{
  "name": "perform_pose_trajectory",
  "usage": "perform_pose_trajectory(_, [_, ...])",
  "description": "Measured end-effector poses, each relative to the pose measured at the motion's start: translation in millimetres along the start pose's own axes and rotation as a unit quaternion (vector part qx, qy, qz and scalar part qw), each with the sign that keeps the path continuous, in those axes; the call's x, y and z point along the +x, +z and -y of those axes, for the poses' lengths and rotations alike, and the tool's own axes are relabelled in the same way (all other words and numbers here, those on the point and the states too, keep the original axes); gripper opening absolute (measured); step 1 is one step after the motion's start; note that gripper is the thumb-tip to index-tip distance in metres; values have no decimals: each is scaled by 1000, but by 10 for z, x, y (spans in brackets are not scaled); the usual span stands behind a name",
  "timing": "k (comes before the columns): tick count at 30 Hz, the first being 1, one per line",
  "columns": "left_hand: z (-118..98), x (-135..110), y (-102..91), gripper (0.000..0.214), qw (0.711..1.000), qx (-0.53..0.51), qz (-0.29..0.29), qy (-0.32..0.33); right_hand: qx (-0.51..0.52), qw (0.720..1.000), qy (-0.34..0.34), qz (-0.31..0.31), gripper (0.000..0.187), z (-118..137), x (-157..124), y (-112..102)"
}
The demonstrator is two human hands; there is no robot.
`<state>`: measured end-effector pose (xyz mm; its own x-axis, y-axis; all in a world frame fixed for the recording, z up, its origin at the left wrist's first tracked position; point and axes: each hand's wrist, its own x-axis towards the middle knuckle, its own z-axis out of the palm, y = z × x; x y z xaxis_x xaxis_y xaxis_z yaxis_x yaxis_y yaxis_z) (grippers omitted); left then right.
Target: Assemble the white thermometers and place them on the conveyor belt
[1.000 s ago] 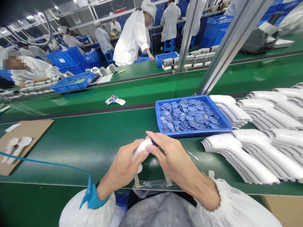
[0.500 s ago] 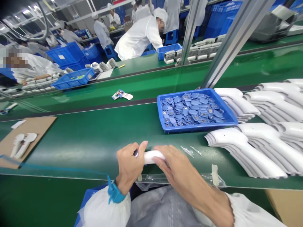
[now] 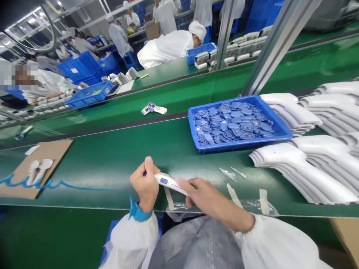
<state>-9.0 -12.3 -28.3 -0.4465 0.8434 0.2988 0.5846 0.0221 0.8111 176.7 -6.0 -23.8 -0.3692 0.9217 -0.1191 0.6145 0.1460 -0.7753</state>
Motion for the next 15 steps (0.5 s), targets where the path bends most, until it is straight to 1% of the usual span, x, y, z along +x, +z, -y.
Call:
perform_pose_trajectory(1, [19, 48, 53, 51, 1000, 10, -10, -21, -42, 999, -25, 15, 45, 30, -2, 26])
perform_pose_trajectory(2, [32, 109, 107, 53, 1000, 16, -12, -24, -97, 994, -53, 27, 36, 64, -7, 58])
perform_pose_trajectory(3, [39, 175, 161, 55, 1000, 18, -15, -9, -158, 984, -81, 32, 31, 96, -11, 97])
perform_pose_trajectory(5, [47, 301, 252, 57, 999, 21, -28, 40, -257, 958, -125, 15, 31, 140, -14, 187])
perform_pose_trajectory(7, [55, 389, 308, 55, 994, 33, -42, 91, -291, 948, -130, 16, 36, 149, -6, 273])
perform_pose_trajectory(8, [61, 412, 314, 53, 992, 42, -34, 112, -294, 948, -122, 12, 37, 144, 2, 303])
perform_pose_trajectory(9, [70, 424, 303, 52, 990, 50, -14, 129, -290, 950, -112, 9, 37, 134, 15, 316])
perform_pose_trajectory(11, [103, 429, 218, 51, 985, 61, 41, 157, -254, 962, -103, 9, 35, 114, 47, 284])
perform_pose_trajectory(12, [130, 436, 148, 50, 981, 69, 81, 161, -223, 969, -104, 4, 33, 107, 64, 240])
perform_pose_trajectory(14, [212, 504, -30, 42, 974, 102, 157, 129, -149, 983, -104, -36, 31, 100, 91, 113])
perform_pose_trajectory(15, [264, 583, -129, 39, 971, 126, 177, 96, -117, 985, -104, -70, 31, 96, 97, 41])
